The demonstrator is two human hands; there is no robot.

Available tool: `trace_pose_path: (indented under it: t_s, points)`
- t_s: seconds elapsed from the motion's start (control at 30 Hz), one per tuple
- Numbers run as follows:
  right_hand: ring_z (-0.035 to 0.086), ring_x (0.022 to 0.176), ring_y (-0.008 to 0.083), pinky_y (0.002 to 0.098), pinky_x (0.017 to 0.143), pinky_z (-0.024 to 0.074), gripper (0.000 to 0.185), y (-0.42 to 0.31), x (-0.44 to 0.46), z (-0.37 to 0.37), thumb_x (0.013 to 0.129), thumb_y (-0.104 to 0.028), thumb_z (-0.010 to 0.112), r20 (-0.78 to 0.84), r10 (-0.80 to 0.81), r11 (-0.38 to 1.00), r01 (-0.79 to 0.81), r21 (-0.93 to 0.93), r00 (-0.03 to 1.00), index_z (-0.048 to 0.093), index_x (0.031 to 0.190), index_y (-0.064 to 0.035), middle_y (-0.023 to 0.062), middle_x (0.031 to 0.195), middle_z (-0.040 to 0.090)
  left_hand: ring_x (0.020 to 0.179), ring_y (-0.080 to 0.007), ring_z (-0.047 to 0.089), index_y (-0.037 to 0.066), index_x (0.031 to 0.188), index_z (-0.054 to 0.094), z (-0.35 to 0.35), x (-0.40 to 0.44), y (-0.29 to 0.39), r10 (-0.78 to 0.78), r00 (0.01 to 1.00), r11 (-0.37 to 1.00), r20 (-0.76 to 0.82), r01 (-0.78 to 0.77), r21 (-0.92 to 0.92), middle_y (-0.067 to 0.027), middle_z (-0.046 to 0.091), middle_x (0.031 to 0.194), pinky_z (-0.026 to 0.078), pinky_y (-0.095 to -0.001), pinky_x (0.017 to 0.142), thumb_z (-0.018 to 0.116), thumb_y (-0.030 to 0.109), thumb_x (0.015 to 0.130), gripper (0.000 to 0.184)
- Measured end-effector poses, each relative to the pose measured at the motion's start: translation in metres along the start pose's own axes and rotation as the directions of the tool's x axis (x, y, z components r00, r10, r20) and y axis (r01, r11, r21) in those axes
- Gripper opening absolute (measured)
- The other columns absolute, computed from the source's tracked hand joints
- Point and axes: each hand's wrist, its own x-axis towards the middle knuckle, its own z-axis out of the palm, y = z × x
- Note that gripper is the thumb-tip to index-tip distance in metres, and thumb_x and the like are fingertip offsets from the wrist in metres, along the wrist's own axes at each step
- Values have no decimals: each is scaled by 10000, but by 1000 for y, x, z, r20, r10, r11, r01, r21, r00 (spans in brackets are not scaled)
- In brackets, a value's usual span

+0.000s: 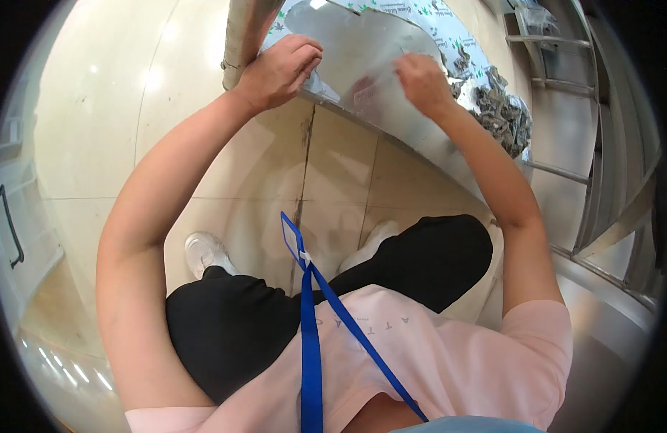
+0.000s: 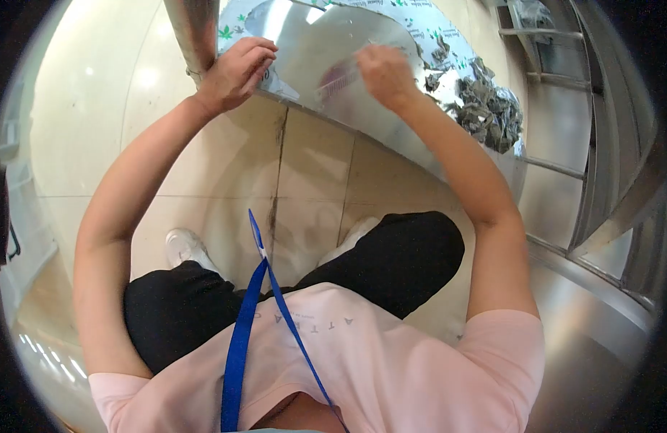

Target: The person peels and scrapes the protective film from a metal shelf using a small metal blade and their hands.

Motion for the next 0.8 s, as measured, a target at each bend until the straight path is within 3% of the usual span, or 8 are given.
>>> trace_pose_path:
  t_s: [0.03,0.13,0.47,0.57,0.63,0.67,0.73,0.8]
  points:
    - [571,907,292,367,801,456,195,-17,-7,0,775,-78,603,-78,-159,984,164,67,984,594,965,-34,133,953,605,920,-264,538,9,893,535,0,0,0,-4,1000,999,-19,3,-45,-91,571,964,460,-330,754,527,72,843,82]
    - [556,951,292,366,828,453,293,-57,-25,6,755,-153,636,-113,-18,976,42,215,993,574,999,-4,146,1047,573,865,-267,557,22,877,555,-3,-4,7,-58,994,992,-92,46,-120,-87,595,916,465,-338,724,541,97,849,81]
    - [525,1033,307,353,880,443,359,-90,-35,19,719,-124,674,-162,-68,977,98,190,984,555,1026,19,156,1101,549,732,-266,547,63,835,567,-2,-45,25,-219,968,973,-126,207,-105,-78,558,748,440,-373,617,569,130,837,66]
    - [546,982,298,343,832,462,328,-94,-34,21,711,-114,680,-206,-71,969,116,216,976,564,989,16,152,1076,559,708,-281,539,59,815,566,-1,-51,31,-297,954,944,-48,286,-167,-93,552,727,428,-370,593,536,206,871,160]
    - [576,900,281,333,766,483,270,-99,-33,19,730,-116,668,-236,-22,948,95,303,972,572,946,14,153,1035,570,683,-259,540,40,832,569,5,-61,28,-482,862,843,155,505,-185,-90,550,712,419,-351,583,510,269,891,244]
    - [578,848,260,326,727,482,238,-105,-33,16,753,-134,656,-147,200,903,-124,411,969,571,920,12,143,1005,573,671,-248,541,31,840,571,6,-63,28,-558,790,777,255,605,-175,-88,548,705,415,-342,578,497,301,901,286]
    - [582,744,219,312,649,482,201,-119,-29,7,798,-169,631,93,578,654,-529,541,811,569,867,10,124,944,579,667,-190,530,23,848,581,12,-65,26,-669,627,507,398,778,-372,-56,553,715,401,-316,571,485,338,906,334]
    - [562,738,190,309,629,469,234,-121,-27,5,834,-234,610,564,621,87,-763,640,544,557,855,-8,97,895,577,671,-137,513,23,857,594,16,-65,32,-690,470,174,550,846,-504,-23,552,731,392,-288,573,490,346,903,343]
